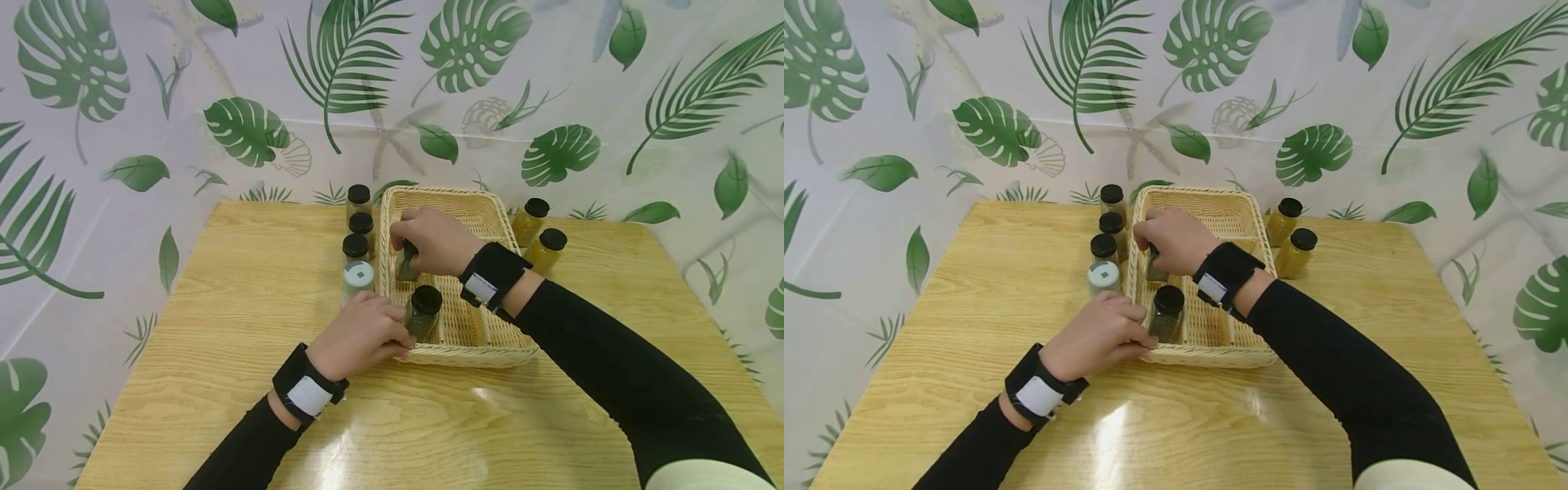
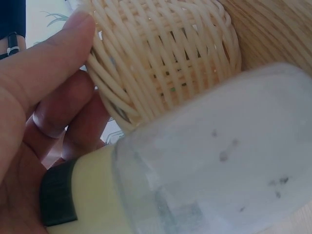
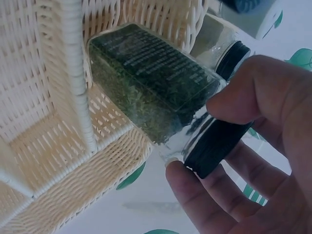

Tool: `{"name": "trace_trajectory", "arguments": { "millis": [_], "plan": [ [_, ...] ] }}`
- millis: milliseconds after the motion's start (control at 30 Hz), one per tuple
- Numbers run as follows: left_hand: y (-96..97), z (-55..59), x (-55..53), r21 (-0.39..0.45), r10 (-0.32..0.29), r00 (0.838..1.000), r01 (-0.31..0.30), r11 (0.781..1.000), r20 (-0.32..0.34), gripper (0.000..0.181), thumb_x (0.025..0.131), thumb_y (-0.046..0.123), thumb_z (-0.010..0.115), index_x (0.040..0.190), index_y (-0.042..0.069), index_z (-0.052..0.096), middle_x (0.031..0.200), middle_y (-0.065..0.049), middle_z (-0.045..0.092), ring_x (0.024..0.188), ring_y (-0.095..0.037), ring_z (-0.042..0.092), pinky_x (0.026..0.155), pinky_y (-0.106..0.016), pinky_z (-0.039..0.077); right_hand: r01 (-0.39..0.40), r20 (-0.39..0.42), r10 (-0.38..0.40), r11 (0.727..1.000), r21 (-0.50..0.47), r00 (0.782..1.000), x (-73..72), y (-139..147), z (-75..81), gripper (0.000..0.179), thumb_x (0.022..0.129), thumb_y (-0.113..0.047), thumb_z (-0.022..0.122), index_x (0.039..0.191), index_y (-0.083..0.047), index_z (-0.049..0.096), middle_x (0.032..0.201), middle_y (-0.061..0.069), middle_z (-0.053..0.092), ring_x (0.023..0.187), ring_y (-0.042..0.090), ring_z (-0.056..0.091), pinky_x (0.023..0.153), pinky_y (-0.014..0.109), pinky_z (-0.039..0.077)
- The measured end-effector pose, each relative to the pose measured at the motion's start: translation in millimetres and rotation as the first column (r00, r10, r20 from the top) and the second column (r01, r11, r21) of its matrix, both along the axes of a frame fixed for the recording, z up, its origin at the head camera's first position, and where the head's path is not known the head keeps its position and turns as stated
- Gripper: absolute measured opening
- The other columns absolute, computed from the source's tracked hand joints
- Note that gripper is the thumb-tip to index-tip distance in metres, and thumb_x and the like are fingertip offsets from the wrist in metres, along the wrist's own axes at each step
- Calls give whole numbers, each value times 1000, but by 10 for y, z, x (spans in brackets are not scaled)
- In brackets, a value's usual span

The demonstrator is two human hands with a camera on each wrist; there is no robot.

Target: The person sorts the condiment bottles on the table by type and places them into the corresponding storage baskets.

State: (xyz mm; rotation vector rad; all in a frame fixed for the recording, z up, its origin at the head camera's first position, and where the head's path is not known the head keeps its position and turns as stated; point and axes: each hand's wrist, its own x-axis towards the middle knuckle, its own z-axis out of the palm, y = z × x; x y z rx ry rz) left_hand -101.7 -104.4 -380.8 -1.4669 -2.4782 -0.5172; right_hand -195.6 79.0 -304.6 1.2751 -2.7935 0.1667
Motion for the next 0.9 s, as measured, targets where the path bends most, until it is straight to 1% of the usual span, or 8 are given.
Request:
{"name": "trace_trajectory", "arguments": {
  "millis": [267,600,900],
  "plan": [
    [-1,-1,4,-9,-3,1000,3,1000,-5,5,80,35,74,84,32,75,68,14,38,70,-7,43,78,-35,35,1,-15,-1,1000,7,1000,-41,28,-11,29,65,2,65,88,-15,64,85,3,54,72,20,47,66,35,41],
    [1,0,-7,-2,1,1000,-1,1000,-1,6,79,35,74,85,32,75,68,15,40,74,-5,47,77,-34,35,0,-14,0,1000,-10,1000,-131,68,-79,30,64,2,66,88,-15,63,86,3,55,73,19,48,67,35,42],
    [-8,-4,0,11,1,1000,-1,1000,2,7,79,36,75,85,32,76,69,15,43,75,-4,48,77,-34,35,13,-11,-13,1000,12,1000,-147,59,-109,31,66,1,66,92,-16,63,87,4,56,71,20,47,67,35,41]
  ]
}}
